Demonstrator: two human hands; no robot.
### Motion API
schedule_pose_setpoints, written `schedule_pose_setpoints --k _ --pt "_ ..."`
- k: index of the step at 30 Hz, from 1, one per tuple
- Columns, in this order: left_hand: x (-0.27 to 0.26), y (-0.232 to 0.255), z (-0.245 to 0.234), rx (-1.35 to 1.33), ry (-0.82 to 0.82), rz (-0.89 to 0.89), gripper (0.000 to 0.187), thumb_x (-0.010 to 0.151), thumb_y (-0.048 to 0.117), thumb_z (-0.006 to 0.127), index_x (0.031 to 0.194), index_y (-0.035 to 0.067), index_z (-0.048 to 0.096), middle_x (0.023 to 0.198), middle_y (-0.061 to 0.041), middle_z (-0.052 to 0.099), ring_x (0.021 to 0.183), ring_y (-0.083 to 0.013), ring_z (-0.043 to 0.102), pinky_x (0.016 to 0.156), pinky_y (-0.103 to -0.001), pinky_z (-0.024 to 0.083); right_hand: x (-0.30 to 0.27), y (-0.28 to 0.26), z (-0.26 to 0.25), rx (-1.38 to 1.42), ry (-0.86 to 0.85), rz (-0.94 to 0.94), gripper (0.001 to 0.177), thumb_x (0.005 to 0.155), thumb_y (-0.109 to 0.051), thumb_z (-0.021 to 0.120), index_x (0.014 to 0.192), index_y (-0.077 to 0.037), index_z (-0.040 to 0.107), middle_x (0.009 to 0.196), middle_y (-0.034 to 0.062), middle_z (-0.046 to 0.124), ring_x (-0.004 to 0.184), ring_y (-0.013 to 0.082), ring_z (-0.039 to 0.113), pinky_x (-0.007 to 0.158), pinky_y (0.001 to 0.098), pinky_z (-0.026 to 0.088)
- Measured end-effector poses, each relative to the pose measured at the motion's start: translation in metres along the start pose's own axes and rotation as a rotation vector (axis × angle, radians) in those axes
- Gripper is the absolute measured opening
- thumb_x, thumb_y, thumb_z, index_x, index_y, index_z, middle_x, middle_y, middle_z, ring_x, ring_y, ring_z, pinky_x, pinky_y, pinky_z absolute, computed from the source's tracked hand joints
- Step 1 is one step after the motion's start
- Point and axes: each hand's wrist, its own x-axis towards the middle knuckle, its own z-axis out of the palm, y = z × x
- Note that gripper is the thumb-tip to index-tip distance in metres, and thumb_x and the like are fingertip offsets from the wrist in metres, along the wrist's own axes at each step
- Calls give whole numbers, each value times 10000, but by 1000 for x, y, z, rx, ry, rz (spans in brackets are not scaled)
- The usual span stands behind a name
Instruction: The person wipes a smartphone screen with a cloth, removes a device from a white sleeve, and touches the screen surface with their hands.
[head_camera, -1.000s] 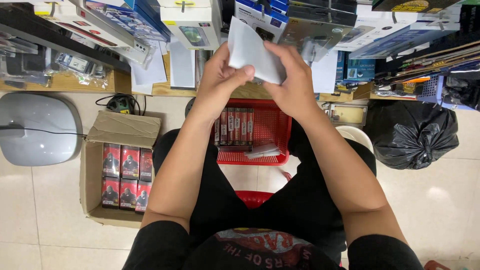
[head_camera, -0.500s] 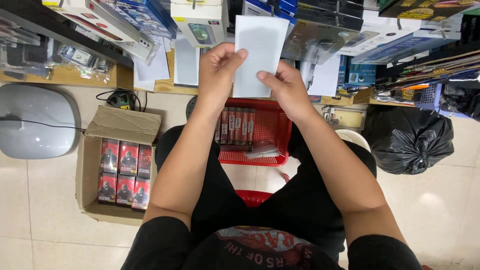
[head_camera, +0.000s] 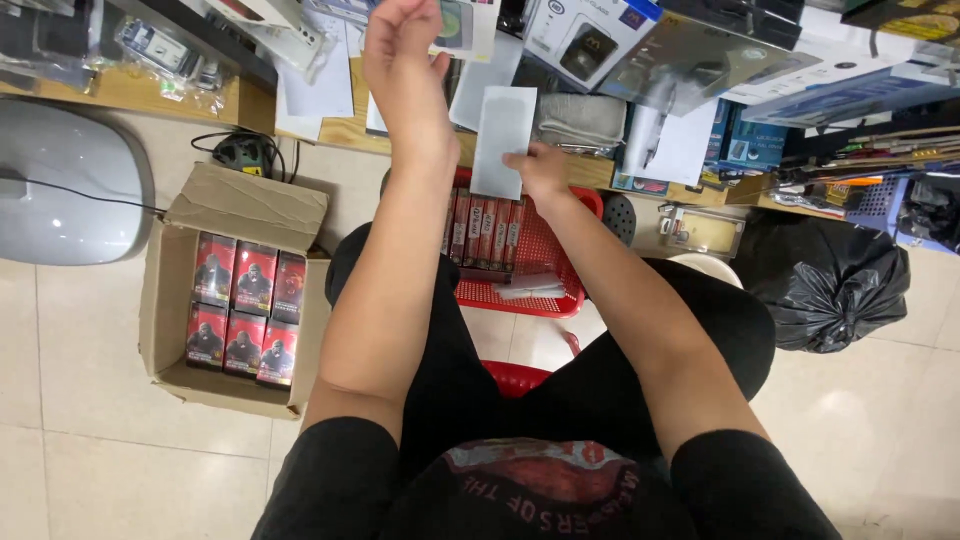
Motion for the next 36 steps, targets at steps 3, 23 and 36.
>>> schedule_pose_setpoints --k 3,23,36 --pt "-16 -9 6 -35 20 -30 105 808 167 628 888 219 672 918 54 696 906 -120 630 855 -397 459 42 16 16 7 79 152 343 831 -155 756 1167 -93 737 1074 76 793 910 234 762 729 379 628" --pt "-152 -49 46 1160 -1311 201 330 911 459 599 1050 175 693 1074 -77 742 1054 -375 691 805 -601 506 58 -32 114 -456 210 -396 562 890 -494 763 1223 -132 491 1036 56 635 765 170 649 686 338 602" --pt "-155 -80 62 1196 -1227 184 437 785 547 689 1088 244 779 1091 1 822 1072 -318 757 902 -596 506 120 11 137 110 -18 2 270 810 -123 883 947 -108 651 805 101 766 630 187 660 493 342 450"
